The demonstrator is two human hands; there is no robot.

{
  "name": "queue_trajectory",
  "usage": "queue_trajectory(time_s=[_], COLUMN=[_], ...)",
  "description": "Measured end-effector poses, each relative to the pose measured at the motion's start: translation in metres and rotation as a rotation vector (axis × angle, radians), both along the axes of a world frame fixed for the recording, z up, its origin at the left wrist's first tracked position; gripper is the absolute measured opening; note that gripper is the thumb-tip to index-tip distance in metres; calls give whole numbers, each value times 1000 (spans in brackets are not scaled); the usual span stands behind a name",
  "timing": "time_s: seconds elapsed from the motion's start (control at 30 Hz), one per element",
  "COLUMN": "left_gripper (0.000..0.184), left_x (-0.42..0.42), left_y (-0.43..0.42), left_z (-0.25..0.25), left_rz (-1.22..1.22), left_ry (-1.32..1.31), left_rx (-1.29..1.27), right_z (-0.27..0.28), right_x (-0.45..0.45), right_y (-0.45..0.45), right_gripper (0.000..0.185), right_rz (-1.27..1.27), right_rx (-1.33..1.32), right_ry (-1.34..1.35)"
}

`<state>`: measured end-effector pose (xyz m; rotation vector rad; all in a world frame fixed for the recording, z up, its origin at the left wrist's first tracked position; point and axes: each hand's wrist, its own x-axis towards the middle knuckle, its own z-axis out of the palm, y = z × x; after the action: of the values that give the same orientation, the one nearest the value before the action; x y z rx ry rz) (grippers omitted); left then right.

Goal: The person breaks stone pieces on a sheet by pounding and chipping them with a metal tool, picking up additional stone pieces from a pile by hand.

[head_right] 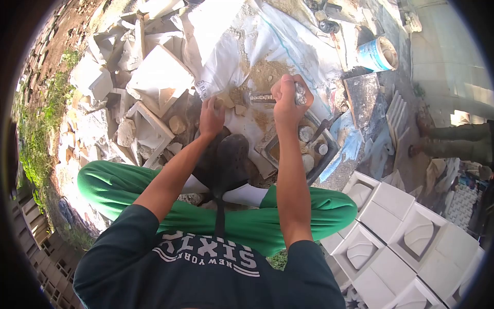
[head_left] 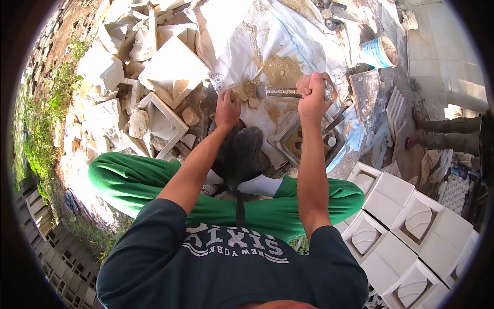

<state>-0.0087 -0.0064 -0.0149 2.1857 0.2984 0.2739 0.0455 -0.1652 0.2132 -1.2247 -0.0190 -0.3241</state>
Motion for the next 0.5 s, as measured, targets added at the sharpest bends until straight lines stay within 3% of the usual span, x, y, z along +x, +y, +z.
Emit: queue_trajectory(time_s=[0.13, 0.23, 0.37, 0.5], left_gripper=[46, 45, 45, 46], left_x=[1, 2, 1, -6], left_y=[0, 0, 0, 1], left_z=[6, 7, 0, -2], left_rz=[-1, -3, -1, -12], left_ry=[24, 64, 17, 33], left_rx=[-24, -3, 9, -1], right_z=[61, 77, -28, -15], right_x=[-9, -8, 20, 28], right_y=[-3, 8, 20, 27], right_gripper=[23, 26, 18, 22], right_rz=[28, -55, 19, 125], right_rx=[35, 66, -152, -166], right_ry=[-117, -124, -33, 64])
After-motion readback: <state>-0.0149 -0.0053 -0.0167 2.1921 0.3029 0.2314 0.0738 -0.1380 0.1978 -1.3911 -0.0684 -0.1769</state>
